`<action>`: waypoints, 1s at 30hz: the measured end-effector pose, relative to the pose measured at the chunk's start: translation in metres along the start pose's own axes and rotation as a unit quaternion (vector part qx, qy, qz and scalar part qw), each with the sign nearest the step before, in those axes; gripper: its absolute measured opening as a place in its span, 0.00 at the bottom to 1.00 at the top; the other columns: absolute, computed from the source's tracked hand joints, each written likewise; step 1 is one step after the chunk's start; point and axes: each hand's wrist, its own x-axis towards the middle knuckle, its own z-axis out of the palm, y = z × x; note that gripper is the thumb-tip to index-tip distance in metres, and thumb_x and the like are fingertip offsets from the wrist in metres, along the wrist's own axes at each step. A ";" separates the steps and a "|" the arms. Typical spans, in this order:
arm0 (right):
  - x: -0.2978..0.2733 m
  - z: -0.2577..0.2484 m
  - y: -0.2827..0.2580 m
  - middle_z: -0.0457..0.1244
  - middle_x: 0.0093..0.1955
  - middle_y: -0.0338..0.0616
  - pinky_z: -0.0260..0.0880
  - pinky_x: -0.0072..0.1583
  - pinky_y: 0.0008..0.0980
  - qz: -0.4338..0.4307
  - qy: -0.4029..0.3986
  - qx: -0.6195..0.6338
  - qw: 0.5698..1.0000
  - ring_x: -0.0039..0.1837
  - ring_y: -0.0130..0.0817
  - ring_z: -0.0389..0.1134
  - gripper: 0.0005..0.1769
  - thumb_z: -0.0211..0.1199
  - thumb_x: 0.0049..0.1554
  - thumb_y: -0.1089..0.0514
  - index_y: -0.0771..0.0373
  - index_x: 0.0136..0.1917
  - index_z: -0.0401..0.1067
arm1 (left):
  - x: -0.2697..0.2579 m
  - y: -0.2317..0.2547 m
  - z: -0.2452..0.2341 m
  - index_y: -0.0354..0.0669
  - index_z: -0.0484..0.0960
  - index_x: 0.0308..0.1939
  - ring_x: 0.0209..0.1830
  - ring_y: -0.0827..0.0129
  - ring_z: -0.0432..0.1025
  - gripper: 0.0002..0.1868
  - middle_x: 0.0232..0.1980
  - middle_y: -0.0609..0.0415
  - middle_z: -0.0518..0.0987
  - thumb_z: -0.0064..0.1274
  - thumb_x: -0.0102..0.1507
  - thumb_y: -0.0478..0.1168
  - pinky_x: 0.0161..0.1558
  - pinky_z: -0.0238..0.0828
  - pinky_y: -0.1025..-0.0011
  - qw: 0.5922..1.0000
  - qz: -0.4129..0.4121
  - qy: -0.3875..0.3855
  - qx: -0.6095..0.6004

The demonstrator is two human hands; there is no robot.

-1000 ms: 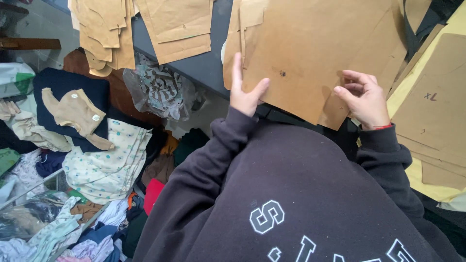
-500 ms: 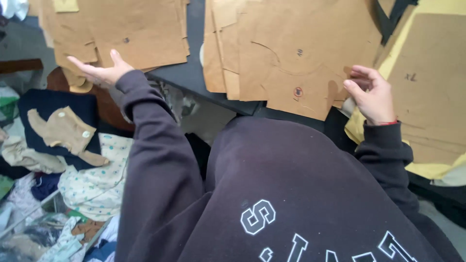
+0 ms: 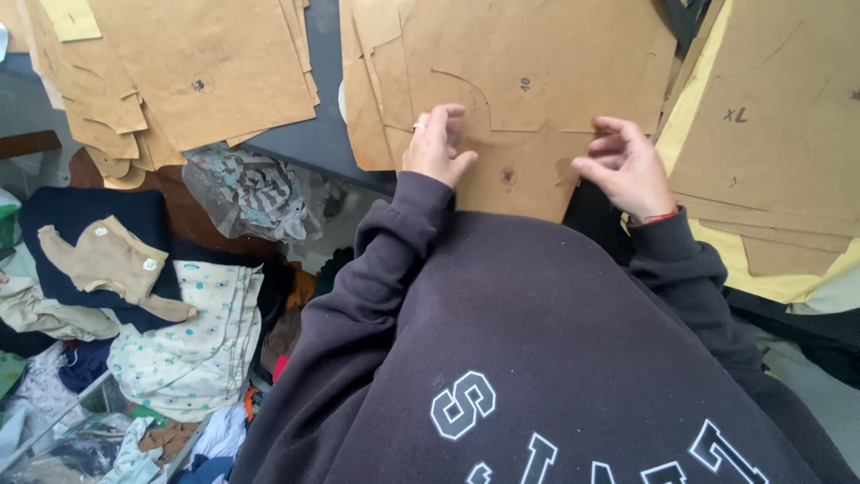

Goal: Sorting and organizing various paper garment patterns on a workbench.

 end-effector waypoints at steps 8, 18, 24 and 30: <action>-0.016 -0.067 0.032 0.62 0.36 0.38 0.62 0.50 0.34 -0.107 0.017 -0.147 0.983 0.45 0.25 0.61 0.15 0.84 0.65 0.55 0.57 0.44 0.77 | -0.006 0.040 0.004 0.63 0.81 0.69 0.65 0.52 0.82 0.27 0.64 0.52 0.87 0.72 0.67 0.48 0.65 0.80 0.53 0.958 0.041 -0.016 -0.285; -0.043 -0.133 0.048 0.39 0.87 0.67 0.51 0.89 0.69 -0.026 0.403 -0.373 0.836 0.90 0.71 0.48 0.59 0.82 0.67 0.76 0.60 0.90 0.40 | 0.022 0.032 0.032 0.48 0.70 0.81 0.70 0.66 0.72 0.43 0.76 0.55 0.77 0.63 0.61 0.34 0.70 0.62 0.57 0.797 -0.237 -0.050 -0.554; -0.010 -0.032 -0.042 0.63 0.70 0.58 0.69 0.66 0.50 -0.274 0.182 -0.249 0.911 0.67 0.52 0.65 0.17 0.70 0.59 0.69 0.69 0.62 0.79 | 0.051 0.049 0.064 0.32 0.75 0.66 0.35 0.72 0.73 0.31 0.50 0.47 0.82 0.66 0.63 0.42 0.37 0.71 0.76 0.906 -0.074 0.007 -0.418; -0.007 -0.033 -0.057 0.66 0.72 0.62 0.70 0.70 0.48 -0.304 0.063 -0.190 0.931 0.70 0.54 0.68 0.15 0.69 0.61 0.71 0.74 0.62 0.79 | 0.045 0.067 -0.032 0.43 0.74 0.65 0.50 0.67 0.79 0.17 0.58 0.50 0.81 0.55 0.72 0.33 0.50 0.82 0.71 0.917 0.137 0.230 -0.296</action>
